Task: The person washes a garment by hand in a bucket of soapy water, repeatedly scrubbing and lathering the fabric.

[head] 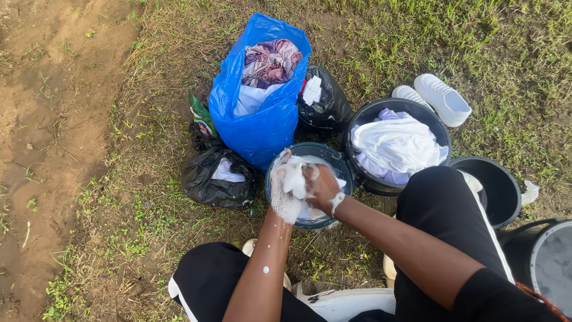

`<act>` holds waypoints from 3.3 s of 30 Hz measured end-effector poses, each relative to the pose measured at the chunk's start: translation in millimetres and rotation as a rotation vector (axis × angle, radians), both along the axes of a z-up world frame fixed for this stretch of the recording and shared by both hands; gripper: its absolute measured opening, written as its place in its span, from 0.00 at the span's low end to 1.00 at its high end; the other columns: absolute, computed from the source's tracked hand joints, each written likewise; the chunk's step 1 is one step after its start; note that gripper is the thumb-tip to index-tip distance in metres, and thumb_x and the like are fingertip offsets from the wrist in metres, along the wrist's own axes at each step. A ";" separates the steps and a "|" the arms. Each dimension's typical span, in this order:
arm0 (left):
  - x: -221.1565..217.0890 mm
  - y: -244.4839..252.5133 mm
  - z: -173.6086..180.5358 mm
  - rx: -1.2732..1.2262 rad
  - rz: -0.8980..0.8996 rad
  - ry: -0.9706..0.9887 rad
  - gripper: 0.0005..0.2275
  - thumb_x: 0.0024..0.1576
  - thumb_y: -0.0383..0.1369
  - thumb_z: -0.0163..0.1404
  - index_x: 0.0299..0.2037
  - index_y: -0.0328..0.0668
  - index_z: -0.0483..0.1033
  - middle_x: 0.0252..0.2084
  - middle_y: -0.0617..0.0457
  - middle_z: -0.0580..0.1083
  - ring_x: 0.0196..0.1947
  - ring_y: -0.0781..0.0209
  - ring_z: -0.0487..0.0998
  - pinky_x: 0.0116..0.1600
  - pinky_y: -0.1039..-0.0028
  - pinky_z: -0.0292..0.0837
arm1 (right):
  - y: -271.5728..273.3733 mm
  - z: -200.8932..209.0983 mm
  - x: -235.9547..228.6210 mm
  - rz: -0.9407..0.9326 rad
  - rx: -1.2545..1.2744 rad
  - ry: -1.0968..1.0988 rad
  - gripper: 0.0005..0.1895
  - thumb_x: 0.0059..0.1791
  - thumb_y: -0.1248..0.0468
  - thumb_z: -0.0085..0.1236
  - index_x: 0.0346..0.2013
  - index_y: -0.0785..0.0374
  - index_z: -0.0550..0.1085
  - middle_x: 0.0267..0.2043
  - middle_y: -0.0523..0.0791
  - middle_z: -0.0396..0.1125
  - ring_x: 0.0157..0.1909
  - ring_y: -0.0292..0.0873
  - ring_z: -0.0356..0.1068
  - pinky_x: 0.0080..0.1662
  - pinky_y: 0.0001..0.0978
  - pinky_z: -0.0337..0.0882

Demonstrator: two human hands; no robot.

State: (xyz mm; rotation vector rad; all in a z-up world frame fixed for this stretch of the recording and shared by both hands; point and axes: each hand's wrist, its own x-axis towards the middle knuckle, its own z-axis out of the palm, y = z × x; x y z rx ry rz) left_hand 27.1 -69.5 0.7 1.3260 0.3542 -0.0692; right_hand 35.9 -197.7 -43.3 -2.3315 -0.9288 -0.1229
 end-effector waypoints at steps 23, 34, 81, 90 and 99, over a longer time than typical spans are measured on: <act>-10.8 53.6 21.0 1.014 -0.357 -0.496 0.20 0.62 0.22 0.48 0.66 0.32 0.72 0.58 0.44 0.74 0.55 0.56 0.76 0.64 0.71 0.71 | -73.8 19.0 78.0 -0.111 0.272 0.314 0.23 0.37 0.71 0.53 0.48 0.64 0.73 0.51 0.50 0.70 0.58 0.50 0.67 0.62 0.38 0.66; 0.5 57.1 42.4 -0.125 -0.087 -0.356 0.19 0.59 0.22 0.58 0.59 0.26 0.72 0.54 0.43 0.76 0.54 0.52 0.77 0.54 0.67 0.71 | -67.2 17.5 73.3 0.030 1.017 1.115 0.33 0.52 0.50 0.56 0.62 0.73 0.71 0.63 0.54 0.70 0.66 0.51 0.68 0.68 0.43 0.64; 21.7 45.9 -20.1 -0.318 -0.043 -0.007 0.20 0.55 0.30 0.56 0.58 0.34 0.72 0.55 0.45 0.76 0.56 0.51 0.78 0.60 0.59 0.74 | -42.8 53.1 48.2 0.142 0.157 0.767 0.30 0.46 0.50 0.67 0.57 0.61 0.72 0.53 0.46 0.73 0.54 0.40 0.71 0.57 0.38 0.69; 12.7 31.8 0.0 0.132 -0.117 -0.233 0.20 0.56 0.32 0.55 0.58 0.34 0.72 0.55 0.45 0.76 0.56 0.51 0.78 0.60 0.58 0.73 | -41.1 93.3 49.0 0.278 1.275 1.403 0.33 0.48 0.54 0.65 0.62 0.72 0.71 0.60 0.54 0.71 0.59 0.48 0.73 0.63 0.42 0.70; 0.0 6.5 -25.6 0.107 0.036 -0.196 0.20 0.56 0.34 0.55 0.59 0.35 0.72 0.55 0.45 0.76 0.56 0.51 0.78 0.60 0.57 0.73 | 12.2 16.0 -15.7 -0.024 0.324 -0.003 0.20 0.52 0.60 0.59 0.57 0.62 0.71 0.62 0.58 0.68 0.51 0.52 0.77 0.48 0.41 0.81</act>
